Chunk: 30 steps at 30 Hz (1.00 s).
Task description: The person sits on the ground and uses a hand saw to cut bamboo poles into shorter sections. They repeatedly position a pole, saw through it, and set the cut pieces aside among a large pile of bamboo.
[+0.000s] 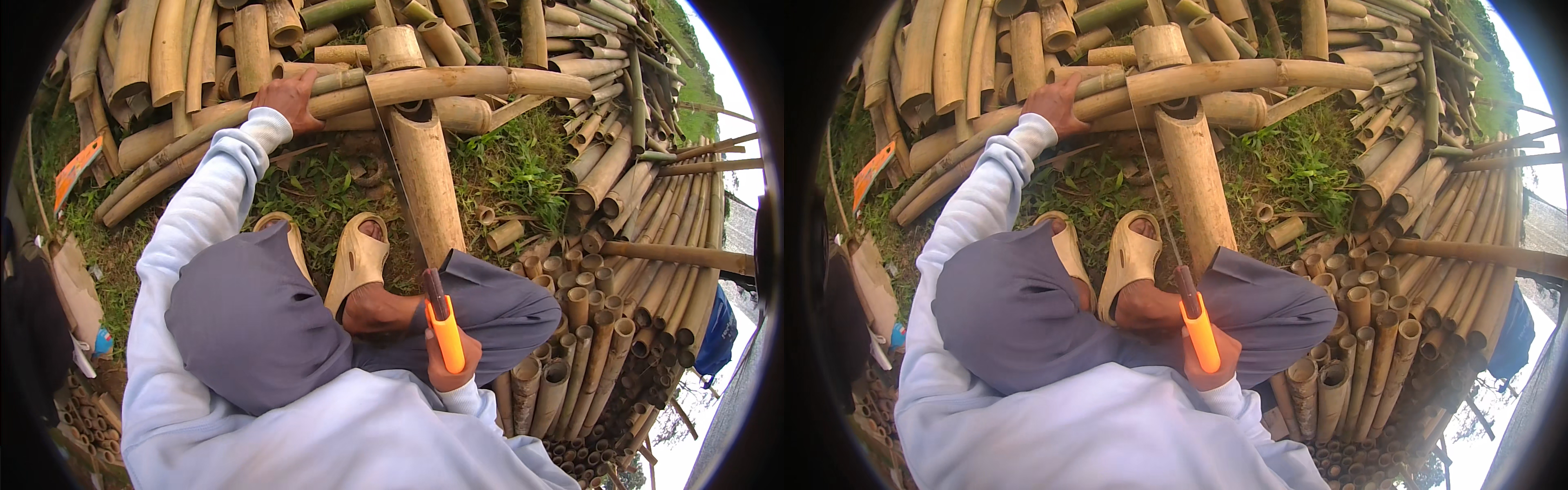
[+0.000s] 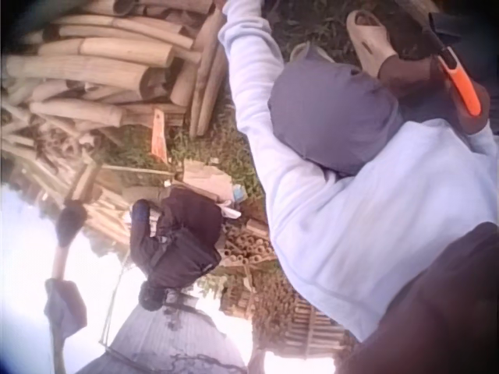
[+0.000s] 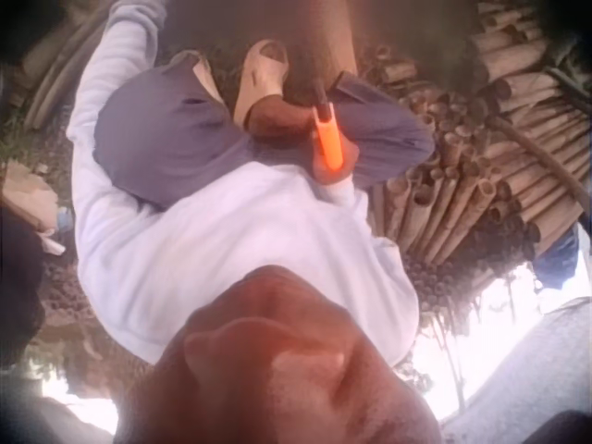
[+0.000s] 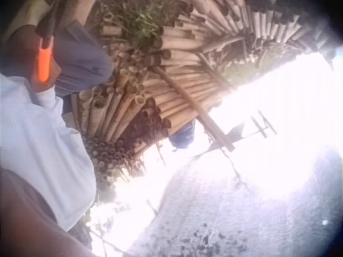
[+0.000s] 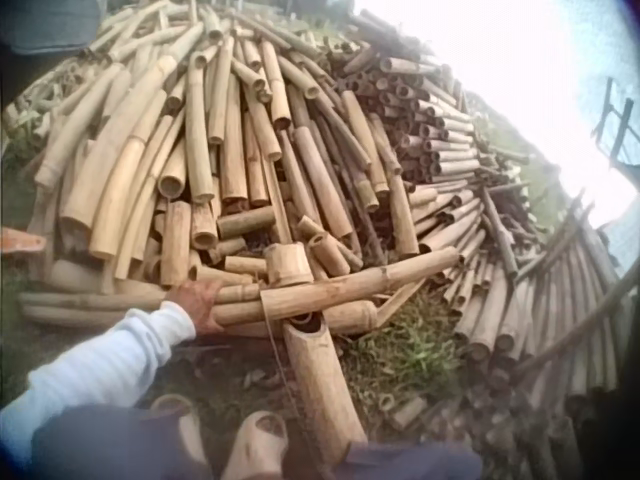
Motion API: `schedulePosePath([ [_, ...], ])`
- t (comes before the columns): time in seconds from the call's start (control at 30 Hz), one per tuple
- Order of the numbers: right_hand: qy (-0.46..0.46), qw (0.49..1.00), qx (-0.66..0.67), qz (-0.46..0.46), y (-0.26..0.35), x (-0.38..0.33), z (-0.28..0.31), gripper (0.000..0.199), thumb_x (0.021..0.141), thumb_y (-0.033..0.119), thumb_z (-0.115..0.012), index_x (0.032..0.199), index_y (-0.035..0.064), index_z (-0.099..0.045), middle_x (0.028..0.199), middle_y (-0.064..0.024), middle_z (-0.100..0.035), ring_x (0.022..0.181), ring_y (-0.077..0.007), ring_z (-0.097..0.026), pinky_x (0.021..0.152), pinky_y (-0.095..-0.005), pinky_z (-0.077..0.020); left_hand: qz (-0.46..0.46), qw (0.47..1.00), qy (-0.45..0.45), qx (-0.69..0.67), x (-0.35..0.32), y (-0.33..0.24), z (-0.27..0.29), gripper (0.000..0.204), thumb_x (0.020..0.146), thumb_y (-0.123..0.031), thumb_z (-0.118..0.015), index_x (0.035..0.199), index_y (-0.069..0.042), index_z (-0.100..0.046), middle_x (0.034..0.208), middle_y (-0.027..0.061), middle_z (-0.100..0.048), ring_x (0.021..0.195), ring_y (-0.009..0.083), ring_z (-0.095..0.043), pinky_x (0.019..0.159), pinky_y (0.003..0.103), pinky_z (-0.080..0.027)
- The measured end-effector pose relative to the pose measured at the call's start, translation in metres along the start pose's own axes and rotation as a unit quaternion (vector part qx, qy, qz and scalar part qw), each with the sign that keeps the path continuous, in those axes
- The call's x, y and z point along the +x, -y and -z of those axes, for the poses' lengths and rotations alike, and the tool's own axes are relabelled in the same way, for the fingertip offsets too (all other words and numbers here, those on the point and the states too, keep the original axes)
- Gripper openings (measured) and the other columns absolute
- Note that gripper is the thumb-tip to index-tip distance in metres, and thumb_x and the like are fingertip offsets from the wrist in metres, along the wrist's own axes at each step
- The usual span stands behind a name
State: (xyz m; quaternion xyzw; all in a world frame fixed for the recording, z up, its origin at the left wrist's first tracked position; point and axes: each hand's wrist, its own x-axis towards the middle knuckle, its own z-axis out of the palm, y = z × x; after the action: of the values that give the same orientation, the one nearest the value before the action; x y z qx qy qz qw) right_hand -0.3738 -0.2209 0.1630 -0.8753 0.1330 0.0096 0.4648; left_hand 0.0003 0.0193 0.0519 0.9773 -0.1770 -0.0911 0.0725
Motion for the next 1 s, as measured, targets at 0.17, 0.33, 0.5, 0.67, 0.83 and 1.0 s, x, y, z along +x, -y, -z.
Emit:
schedulePosePath([
  [0.17, -0.027, 0.996, 0.077, 0.021, -0.006, 0.147, -0.056, 0.012, 0.092, 0.010, -0.072, 0.094, -0.0017, -0.069, 0.066, -0.0113, -0.061, 0.056, -0.0167, -0.056, 0.056, -0.0326, -0.0468, -0.030, 0.999, -0.010, 0.007, 0.017, -0.008, -0.001, 0.070, 0.072, -0.046, -0.085, 0.122, -0.010, -0.052, 0.111, 0.0174, -0.073, 0.104, 0.0384, -0.070, 0.093, 0.046, -0.058],
  [0.33, -0.016, 0.995, 0.088, 0.045, 0.003, 0.099, -0.054, 0.016, 0.093, 0.007, -0.071, 0.105, -0.0032, -0.070, 0.074, -0.0094, -0.065, 0.067, -0.0150, -0.062, 0.064, -0.0301, -0.0498, -0.001, 1.000, 0.000, 0.016, 0.005, 0.005, 0.009, 0.070, 0.073, -0.043, -0.083, 0.128, -0.012, -0.052, 0.108, 0.0165, -0.074, 0.102, 0.0381, -0.070, 0.092, 0.047, -0.058],
  [0.5, -0.063, 0.996, 0.012, 0.066, -0.002, 0.020, -0.021, 0.020, 0.091, 0.003, -0.068, 0.109, -0.0021, -0.071, 0.075, -0.0156, -0.068, 0.071, -0.0271, -0.073, 0.064, -0.0353, -0.0539, -0.006, 1.000, -0.024, -0.002, 0.006, 0.003, 0.005, 0.073, 0.069, -0.042, -0.086, 0.127, -0.011, -0.052, 0.110, 0.0173, -0.072, 0.101, 0.0389, -0.070, 0.090, 0.048, -0.058],
  [0.67, -0.003, 0.997, 0.057, 0.042, 0.019, 0.171, -0.069, 0.015, 0.097, 0.009, -0.066, 0.091, -0.0041, -0.064, 0.065, -0.0080, -0.061, 0.060, -0.0167, -0.069, 0.051, -0.0313, -0.0502, -0.022, 0.999, -0.015, -0.018, 0.011, -0.003, -0.003, 0.071, 0.066, -0.041, -0.087, 0.120, -0.010, -0.053, 0.109, 0.0182, -0.070, 0.100, 0.0410, -0.069, 0.087, 0.050, -0.056],
  [0.83, 0.004, 0.985, 0.174, -0.004, 0.005, 0.161, -0.085, 0.014, 0.098, 0.008, -0.066, 0.105, -0.0045, -0.066, 0.077, -0.0033, -0.062, 0.066, -0.0114, -0.068, 0.053, -0.0283, -0.0568, -0.061, 0.993, -0.094, -0.029, 0.001, 0.009, -0.010, 0.068, 0.069, -0.044, -0.086, 0.116, -0.007, -0.054, 0.111, 0.0157, -0.068, 0.108, 0.0363, -0.065, 0.095, 0.046, -0.050],
  [1.0, 0.006, 0.982, 0.187, -0.012, 0.006, 0.163, -0.082, 0.014, 0.098, 0.008, -0.066, 0.104, -0.0040, -0.066, 0.077, -0.0019, -0.060, 0.063, -0.0096, -0.063, 0.053, -0.0277, -0.0577, -0.113, 0.975, -0.191, -0.016, -0.011, 0.011, 0.010, 0.043, 0.091, -0.039, -0.068, 0.115, -0.005, -0.055, 0.112, 0.0144, -0.062, 0.105, 0.0362, -0.062, 0.097, 0.045, -0.047],
])
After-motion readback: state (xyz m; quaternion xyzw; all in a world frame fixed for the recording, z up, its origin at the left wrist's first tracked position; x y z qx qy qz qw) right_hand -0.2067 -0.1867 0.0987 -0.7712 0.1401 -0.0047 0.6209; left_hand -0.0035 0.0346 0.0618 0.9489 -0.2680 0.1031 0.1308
